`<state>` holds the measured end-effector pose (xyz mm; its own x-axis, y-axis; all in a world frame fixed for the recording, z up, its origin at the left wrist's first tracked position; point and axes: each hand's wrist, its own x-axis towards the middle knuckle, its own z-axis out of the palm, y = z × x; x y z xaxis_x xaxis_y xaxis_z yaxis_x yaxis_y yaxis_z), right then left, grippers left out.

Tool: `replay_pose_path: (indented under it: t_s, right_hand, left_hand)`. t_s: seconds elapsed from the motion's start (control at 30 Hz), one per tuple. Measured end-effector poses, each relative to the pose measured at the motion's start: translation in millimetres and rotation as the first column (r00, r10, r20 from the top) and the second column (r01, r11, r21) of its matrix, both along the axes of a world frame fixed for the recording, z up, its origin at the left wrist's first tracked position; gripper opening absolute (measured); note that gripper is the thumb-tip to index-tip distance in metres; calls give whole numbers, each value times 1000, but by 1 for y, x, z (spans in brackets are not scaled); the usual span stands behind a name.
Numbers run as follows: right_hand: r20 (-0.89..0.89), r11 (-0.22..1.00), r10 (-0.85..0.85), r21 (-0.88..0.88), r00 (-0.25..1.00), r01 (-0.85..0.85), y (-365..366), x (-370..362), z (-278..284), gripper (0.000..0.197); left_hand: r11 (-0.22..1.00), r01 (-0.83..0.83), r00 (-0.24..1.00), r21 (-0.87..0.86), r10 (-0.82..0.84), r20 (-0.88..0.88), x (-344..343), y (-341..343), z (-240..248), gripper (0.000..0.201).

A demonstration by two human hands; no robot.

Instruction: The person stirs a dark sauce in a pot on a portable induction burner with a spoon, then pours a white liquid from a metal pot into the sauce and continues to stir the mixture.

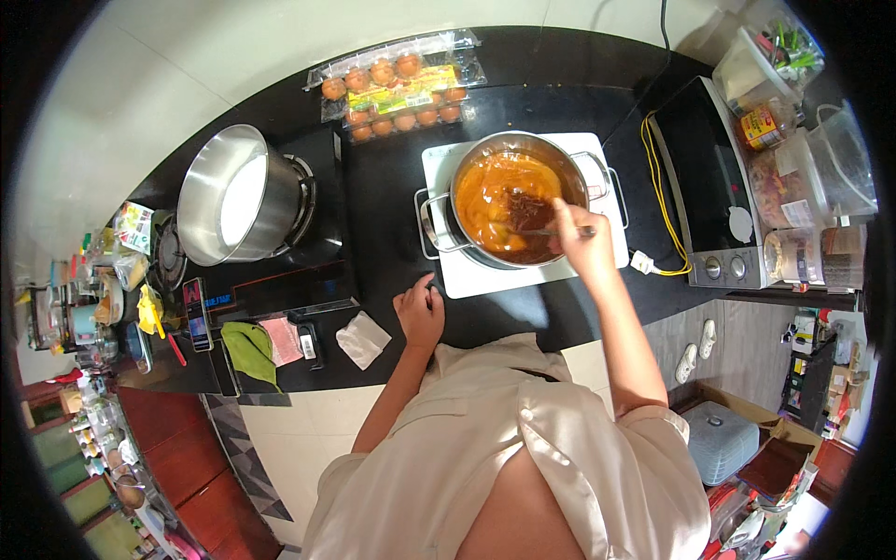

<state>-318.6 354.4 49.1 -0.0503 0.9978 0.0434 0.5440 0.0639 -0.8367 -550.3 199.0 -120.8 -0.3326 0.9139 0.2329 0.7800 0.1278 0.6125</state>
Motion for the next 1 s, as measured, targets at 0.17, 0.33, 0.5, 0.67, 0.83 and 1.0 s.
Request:
replay_pose_path:
  t_s: [0.17, 0.33, 0.5, 0.67, 0.83, 1.0]
  right_hand:
    - [34, 967, -198, 171, 980, 189, 33, 17, -9, 42]
    - [-34, 1000, 22, 21, 999, -21, 5, -5, -9, 41]
    - [14, 959, -177, 228, 984, 169, 37, 7, -9, 37]
    - [-10, 995, 101, 24, 995, -101, 12, -6, -8, 38]
    - [116, 977, -84, 205, 990, 59, 47, 17, 25, 38]
    - [48, 942, 4, 334, 999, -20, 66, -13, -18, 32]
  left_hand:
    - [998, 13, 1000, 54, -13, 7, 2, 2, -2, 26]
    - [999, 11, 1000, 51, -10, -14, -1, -1, -4, 26]
    - [997, 22, 1000, 69, -22, -2, 3, 3, -2, 26]
    - [999, 6, 1000, 41, -7, 10, 1, 1, -1, 25]
    - [1000, 8, 1000, 24, -8, 3, -1, 0, -2, 25]
    - [999, 24, 1000, 32, -24, 0, 2, 2, 3, 24]
